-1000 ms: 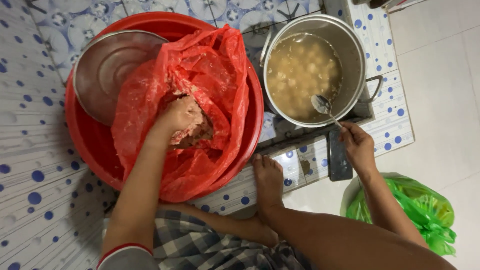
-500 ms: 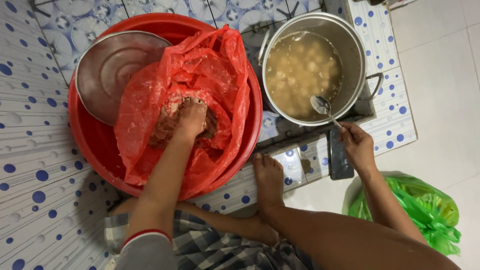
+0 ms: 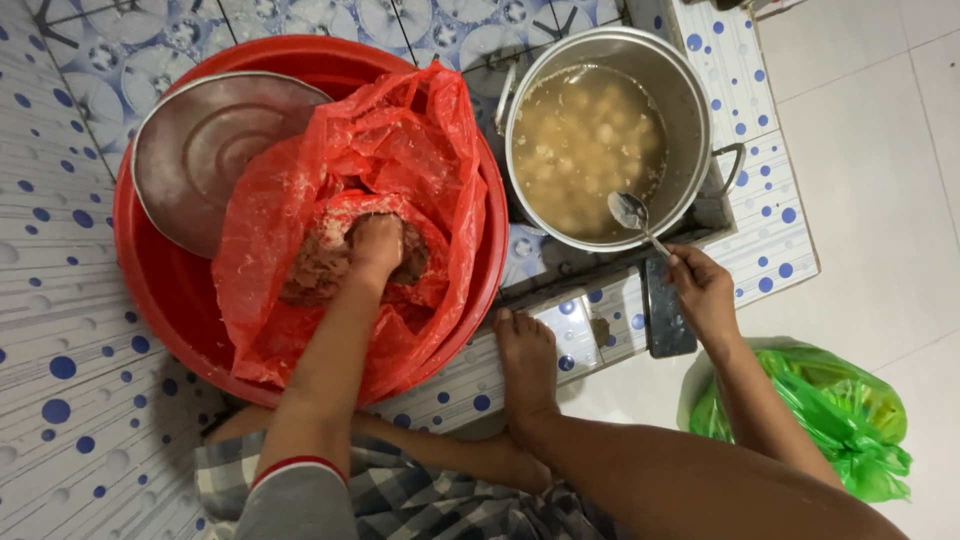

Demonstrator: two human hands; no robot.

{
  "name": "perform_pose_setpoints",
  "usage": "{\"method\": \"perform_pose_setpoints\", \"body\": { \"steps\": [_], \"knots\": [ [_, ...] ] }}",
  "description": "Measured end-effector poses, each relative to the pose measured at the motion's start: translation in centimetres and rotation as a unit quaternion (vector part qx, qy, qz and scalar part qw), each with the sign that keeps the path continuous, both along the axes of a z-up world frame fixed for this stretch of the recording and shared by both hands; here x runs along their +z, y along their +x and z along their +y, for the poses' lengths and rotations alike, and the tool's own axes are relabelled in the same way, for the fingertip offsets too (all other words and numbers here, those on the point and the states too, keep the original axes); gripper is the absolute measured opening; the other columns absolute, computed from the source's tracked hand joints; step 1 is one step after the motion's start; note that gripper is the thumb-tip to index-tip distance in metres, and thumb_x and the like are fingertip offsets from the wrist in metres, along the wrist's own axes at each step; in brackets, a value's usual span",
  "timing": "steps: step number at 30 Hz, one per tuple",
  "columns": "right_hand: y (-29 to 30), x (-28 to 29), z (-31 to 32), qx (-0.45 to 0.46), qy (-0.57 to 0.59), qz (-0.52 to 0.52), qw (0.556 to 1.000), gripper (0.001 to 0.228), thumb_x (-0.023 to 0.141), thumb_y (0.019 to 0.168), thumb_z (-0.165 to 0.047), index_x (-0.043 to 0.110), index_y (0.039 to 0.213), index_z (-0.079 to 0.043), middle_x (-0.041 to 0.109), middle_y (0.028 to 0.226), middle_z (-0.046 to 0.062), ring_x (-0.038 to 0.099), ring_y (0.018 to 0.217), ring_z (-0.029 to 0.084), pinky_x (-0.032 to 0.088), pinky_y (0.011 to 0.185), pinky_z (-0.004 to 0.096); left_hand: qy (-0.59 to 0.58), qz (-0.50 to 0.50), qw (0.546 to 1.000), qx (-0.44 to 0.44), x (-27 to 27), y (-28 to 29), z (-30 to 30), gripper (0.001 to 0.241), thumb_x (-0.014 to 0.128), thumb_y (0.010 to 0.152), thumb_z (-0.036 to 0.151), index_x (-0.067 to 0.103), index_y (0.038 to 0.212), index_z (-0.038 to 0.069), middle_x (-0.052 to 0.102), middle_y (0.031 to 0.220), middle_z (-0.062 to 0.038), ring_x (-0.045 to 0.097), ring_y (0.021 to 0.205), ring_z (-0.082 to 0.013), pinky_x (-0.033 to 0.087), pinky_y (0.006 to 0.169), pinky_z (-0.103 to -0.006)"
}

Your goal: A person is manually forming meatballs from a large batch of paste in a basin and using a spoon to drop them into a pot of liquid.

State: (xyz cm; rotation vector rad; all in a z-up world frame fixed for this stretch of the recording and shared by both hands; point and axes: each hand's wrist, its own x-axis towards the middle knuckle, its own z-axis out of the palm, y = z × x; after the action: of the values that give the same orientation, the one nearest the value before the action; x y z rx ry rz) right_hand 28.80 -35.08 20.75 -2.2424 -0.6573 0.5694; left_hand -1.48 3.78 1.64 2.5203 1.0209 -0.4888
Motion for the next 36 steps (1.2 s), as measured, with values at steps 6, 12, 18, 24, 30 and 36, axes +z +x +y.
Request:
{"method": "perform_pose_setpoints", "body": {
  "steps": [6, 12, 18, 24, 30, 36],
  "knots": [
    [-0.2, 0.3, -0.1, -0.013, 0.003, -0.003, 1.000, 0.021, 0.057, 0.109, -0.007, 0.073, 0.123, -0.004, 0.064, 0.071, 0.006, 0.052, 0.066, 0.012, 0.038, 0.061, 0.027, -0.074, -0.092, 0.992, 0.037, 6.7, -1.4, -0.4, 0.029, 0.055, 0.086, 0.009, 0.078, 0.097, -0.004, 0.076, 0.098, -0.027, 0.069, 0.107, -0.0469, 0.054, 0.097, -0.0551],
    [-0.3, 0.8, 0.2, -0.017, 0.017, 0.021, 0.999, 0.021, 0.055, 0.108, -0.005, 0.070, 0.122, 0.000, 0.062, 0.071, 0.006, 0.045, 0.059, 0.010, 0.032, 0.055, 0.024, -0.357, -0.194, 0.853, 0.328, -16.1, -3.5, 4.0, 0.016, 0.056, 0.080, 0.016, 0.064, 0.090, 0.007, 0.057, 0.085, -0.009, 0.065, 0.090, -0.0304, 0.052, 0.080, -0.0387],
    [-0.3, 1.0, 0.4, -0.012, 0.018, 0.023, 0.999, 0.021, 0.055, 0.109, -0.006, 0.070, 0.123, 0.001, 0.063, 0.071, 0.007, 0.045, 0.055, 0.010, 0.032, 0.052, 0.024, -0.440, -0.226, 0.767, 0.409, -4.1, -4.7, 3.6, 0.014, 0.055, 0.084, 0.024, 0.055, 0.088, 0.010, 0.048, 0.079, 0.000, 0.062, 0.079, -0.0203, 0.050, 0.076, -0.0285],
    [0.4, -0.1, -0.2, -0.019, 0.030, 0.037, 0.999, 0.021, 0.056, 0.109, -0.006, 0.068, 0.124, 0.002, 0.062, 0.072, 0.007, 0.045, 0.055, 0.009, 0.033, 0.052, 0.022, -0.205, -0.152, 0.954, 0.156, 7.4, -5.4, 3.0, 0.048, 0.083, 0.074, 0.044, 0.072, 0.111, 0.014, 0.077, 0.103, -0.012, 0.072, 0.109, -0.0298, 0.057, 0.096, -0.0418],
    [-0.4, 1.1, 0.8, -0.021, 0.026, 0.043, 0.999, 0.021, 0.056, 0.109, -0.007, 0.069, 0.122, 0.001, 0.062, 0.071, 0.008, 0.047, 0.054, 0.010, 0.035, 0.049, 0.024, -0.324, -0.292, 0.867, 0.242, 20.5, -6.3, 1.4, 0.049, 0.089, 0.077, 0.027, 0.068, 0.116, 0.006, 0.075, 0.101, -0.016, 0.071, 0.100, -0.0297, 0.059, 0.084, -0.0468],
    [-2.6, 3.2, 2.0, -0.040, 0.036, 0.062, 0.997, 0.021, 0.055, 0.109, -0.009, 0.069, 0.123, 0.000, 0.061, 0.071, 0.006, 0.047, 0.053, 0.009, 0.035, 0.048, 0.021, -0.286, -0.431, 0.771, 0.371, 22.7, -9.1, -1.8, 0.021, 0.083, 0.092, 0.030, 0.075, 0.106, 0.015, 0.069, 0.076, -0.005, 0.065, 0.058, -0.0125, 0.054, 0.042, -0.0265]
  ]
}}
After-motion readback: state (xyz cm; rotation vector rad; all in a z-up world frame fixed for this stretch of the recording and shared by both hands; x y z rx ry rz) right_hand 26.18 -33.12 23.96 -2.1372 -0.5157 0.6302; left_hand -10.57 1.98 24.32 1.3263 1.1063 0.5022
